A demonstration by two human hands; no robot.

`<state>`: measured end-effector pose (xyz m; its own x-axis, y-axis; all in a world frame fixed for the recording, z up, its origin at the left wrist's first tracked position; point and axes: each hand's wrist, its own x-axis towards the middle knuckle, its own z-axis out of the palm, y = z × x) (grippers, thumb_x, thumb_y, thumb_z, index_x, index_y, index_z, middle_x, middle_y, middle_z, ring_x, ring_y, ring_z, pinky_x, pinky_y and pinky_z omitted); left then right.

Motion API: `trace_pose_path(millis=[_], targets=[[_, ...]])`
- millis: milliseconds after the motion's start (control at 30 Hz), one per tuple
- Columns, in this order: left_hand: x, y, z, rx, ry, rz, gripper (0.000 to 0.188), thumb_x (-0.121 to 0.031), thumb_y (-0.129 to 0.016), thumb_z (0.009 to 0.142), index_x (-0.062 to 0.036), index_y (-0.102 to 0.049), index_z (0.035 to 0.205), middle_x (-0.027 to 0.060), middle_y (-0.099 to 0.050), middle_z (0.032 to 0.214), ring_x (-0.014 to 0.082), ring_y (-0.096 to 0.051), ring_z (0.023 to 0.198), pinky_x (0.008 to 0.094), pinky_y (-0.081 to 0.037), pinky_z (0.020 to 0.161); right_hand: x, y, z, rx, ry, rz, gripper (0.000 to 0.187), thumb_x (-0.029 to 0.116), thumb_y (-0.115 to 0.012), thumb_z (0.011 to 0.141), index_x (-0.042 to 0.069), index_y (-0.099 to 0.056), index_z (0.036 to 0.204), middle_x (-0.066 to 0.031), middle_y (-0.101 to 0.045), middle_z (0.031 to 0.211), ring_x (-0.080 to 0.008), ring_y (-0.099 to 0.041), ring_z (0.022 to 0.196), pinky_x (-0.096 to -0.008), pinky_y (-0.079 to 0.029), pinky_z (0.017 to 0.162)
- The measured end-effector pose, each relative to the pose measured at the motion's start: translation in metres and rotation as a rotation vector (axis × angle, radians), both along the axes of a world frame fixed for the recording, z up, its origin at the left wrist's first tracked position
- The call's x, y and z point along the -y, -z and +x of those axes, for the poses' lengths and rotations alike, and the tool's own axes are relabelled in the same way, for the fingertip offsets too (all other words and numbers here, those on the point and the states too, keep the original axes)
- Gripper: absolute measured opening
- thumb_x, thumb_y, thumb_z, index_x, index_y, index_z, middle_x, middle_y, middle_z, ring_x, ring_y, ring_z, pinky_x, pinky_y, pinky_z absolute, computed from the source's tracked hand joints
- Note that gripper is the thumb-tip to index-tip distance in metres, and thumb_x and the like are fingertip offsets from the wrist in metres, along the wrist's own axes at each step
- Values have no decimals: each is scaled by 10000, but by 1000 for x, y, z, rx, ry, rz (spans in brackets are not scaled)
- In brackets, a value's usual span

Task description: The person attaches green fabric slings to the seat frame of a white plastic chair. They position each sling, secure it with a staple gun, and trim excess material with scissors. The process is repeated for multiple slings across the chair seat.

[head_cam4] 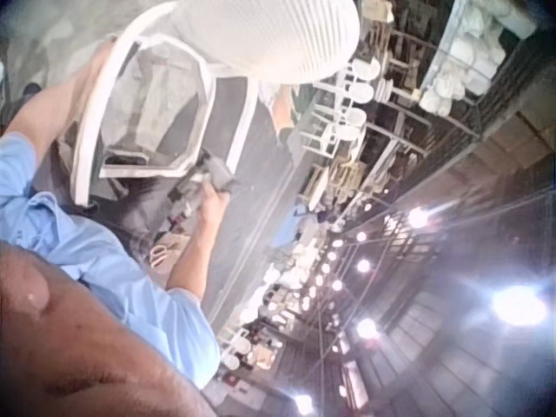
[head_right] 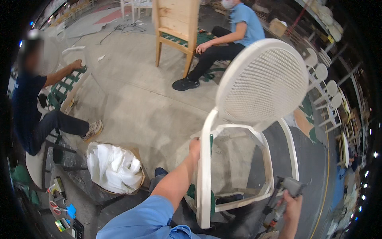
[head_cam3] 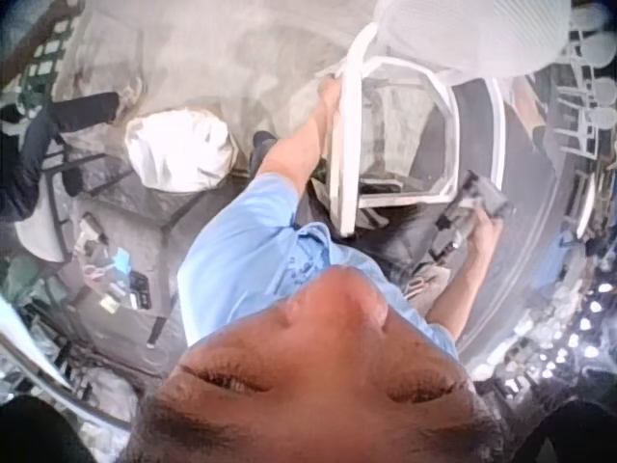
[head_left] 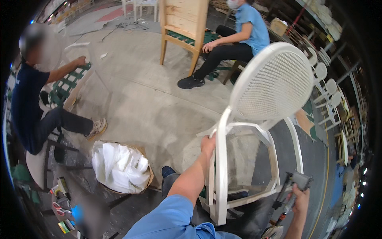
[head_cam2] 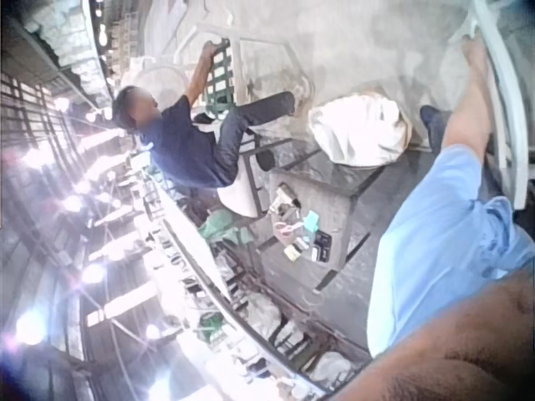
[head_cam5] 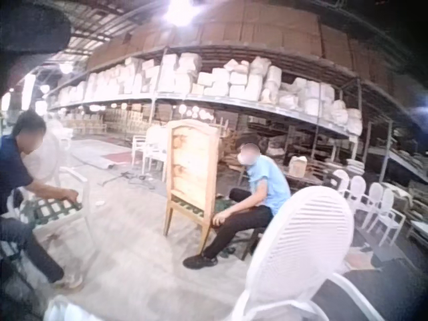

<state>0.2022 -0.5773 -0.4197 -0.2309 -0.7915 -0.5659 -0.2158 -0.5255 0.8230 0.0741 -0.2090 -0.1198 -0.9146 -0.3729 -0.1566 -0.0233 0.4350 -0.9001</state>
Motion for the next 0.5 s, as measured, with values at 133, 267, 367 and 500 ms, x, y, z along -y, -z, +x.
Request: trace_pose_path(millis=[133, 267, 367, 500], targets=[[-3, -9, -11, -74, 114, -177, 632, -514, -652, 923, 35, -660, 1237, 225, -694, 1177, 350, -681, 1105, 422, -537, 936, -139, -51, 1, -21, 309, -110, 253, 168, -735, 945, 52, -647, 1152, -26, -666, 878, -142, -618, 602, -298, -514, 498], [-23, -13, 7, -393, 302, -13, 594, -527, -595, 972, 4, -641, 1236, 184, -681, 1099, 338, -692, 1022, 429, -567, 863, -260, -64, -2, -97, 597, -141, 284, 199, -763, 929, 23, -660, 1126, -42, -674, 910, -141, -626, 656, -312, -511, 574], [-57, -33, 17, -459, 379, 157, 569, -537, -553, 1009, -20, -626, 1235, 154, -672, 1040, 328, -700, 959, 435, -589, 808, -342, -47, -9, -36, 714, -181, 292, 228, -823, 876, 31, -672, 1029, -43, -649, 826, -168, -617, 640, -341, -511, 560], [-117, -49, 20, -344, 403, 306, 639, -610, -481, 1044, -38, -536, 1325, 137, -656, 1072, 343, -695, 907, 474, -621, 781, -437, -6, -7, 112, 908, -86, 282, 199, -841, 849, 28, -670, 993, -49, -649, 807, -184, -627, 626, -354, -505, 519]])
